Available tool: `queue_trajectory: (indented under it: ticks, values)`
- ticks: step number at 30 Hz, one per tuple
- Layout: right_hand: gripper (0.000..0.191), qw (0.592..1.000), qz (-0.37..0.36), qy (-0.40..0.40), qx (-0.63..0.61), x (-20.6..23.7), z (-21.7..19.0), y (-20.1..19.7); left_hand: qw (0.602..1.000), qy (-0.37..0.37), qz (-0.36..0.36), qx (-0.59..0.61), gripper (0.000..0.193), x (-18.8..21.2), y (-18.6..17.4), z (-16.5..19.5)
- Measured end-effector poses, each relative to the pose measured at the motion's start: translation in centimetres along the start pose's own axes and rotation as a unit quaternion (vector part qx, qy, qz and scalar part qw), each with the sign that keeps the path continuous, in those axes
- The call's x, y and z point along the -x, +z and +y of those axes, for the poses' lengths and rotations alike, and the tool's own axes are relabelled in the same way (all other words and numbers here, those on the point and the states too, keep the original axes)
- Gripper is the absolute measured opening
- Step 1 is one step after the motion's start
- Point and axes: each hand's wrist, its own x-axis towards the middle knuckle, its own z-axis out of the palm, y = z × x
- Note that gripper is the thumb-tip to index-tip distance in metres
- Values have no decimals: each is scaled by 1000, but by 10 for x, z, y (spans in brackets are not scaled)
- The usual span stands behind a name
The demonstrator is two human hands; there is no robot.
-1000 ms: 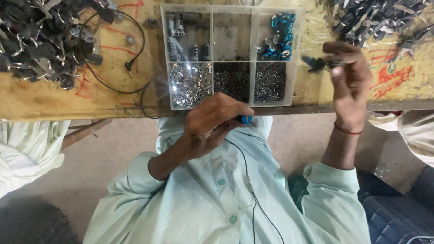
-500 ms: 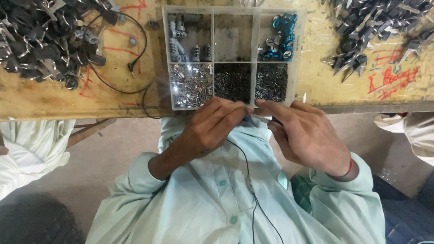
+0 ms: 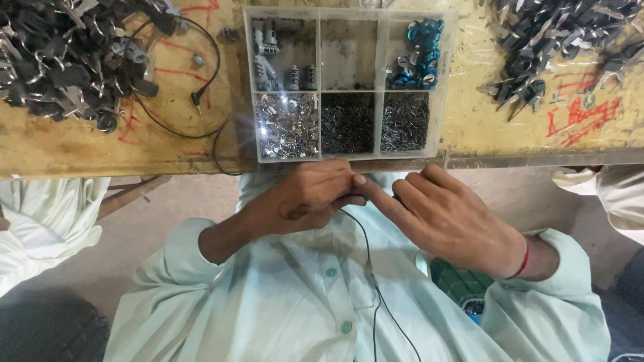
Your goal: The person sits at a workbench and assembles small metal components by hand. They pick parts from a compartment organizer box, fit pieces together between their fingers, and place finished assemblies aside on the bench.
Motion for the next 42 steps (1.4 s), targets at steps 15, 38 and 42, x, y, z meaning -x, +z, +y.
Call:
queue_trajectory:
  ticks: [15,38,42]
  values:
    - [71,946,92,159,-266,6,8,10,988,56,69,-123,42,-9,10,8]
    - [68,992,112,-3,-63,6,-3,4,978,97,16,-182,37,6,8,1]
    - [61,969,167,78,-162,2,1,12,974,109,77,-182,45,-1,4,3]
